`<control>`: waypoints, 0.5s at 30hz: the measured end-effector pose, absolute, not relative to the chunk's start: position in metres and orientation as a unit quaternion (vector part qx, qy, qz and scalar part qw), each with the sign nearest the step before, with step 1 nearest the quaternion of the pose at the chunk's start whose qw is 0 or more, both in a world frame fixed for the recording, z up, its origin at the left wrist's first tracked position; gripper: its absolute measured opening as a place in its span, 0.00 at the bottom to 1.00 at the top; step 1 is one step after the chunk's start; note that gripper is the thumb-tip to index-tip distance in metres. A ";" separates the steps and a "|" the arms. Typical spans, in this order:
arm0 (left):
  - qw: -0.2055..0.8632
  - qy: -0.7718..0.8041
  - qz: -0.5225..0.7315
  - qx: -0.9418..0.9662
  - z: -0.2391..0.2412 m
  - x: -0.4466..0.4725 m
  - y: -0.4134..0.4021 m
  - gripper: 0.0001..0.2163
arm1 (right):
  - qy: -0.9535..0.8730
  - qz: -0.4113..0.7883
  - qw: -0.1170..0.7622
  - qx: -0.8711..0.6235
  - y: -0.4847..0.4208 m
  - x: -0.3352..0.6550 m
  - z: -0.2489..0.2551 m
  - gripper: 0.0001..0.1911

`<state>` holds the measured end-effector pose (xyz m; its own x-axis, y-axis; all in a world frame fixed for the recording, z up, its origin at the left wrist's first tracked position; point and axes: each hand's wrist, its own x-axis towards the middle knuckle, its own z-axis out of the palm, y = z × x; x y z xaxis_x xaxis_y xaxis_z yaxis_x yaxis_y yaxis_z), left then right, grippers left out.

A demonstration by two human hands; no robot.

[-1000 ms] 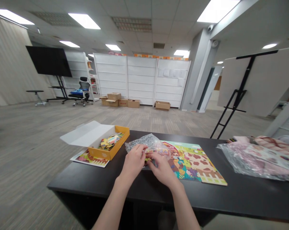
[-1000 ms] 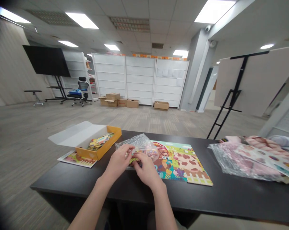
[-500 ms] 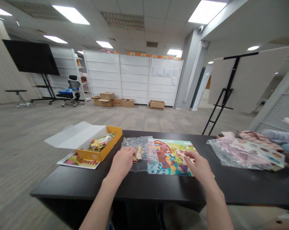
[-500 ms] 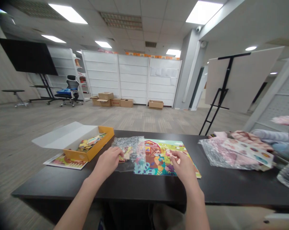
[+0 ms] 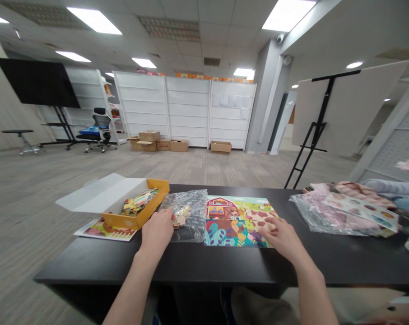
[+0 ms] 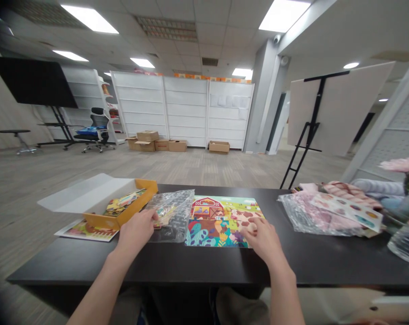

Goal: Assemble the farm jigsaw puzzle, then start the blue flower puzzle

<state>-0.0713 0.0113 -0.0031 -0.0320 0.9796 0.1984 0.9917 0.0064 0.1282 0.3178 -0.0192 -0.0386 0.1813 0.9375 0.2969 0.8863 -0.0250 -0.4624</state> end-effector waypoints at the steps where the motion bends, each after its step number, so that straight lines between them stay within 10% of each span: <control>1: 0.027 -0.713 -0.113 -0.691 -0.003 -0.072 0.011 0.16 | -0.629 0.041 0.274 -0.726 -0.021 0.323 -0.040 0.20; 15: -0.107 -0.459 -0.256 -0.844 0.013 -0.033 -0.004 0.17 | -0.607 0.049 0.155 -0.778 -0.041 0.359 -0.045 0.37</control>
<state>-0.0328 -0.0041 0.0128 0.4483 0.8291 0.3341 0.7194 -0.5565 0.4156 0.3589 -0.0412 -0.0455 0.2574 0.9598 0.1121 0.9293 -0.2141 -0.3009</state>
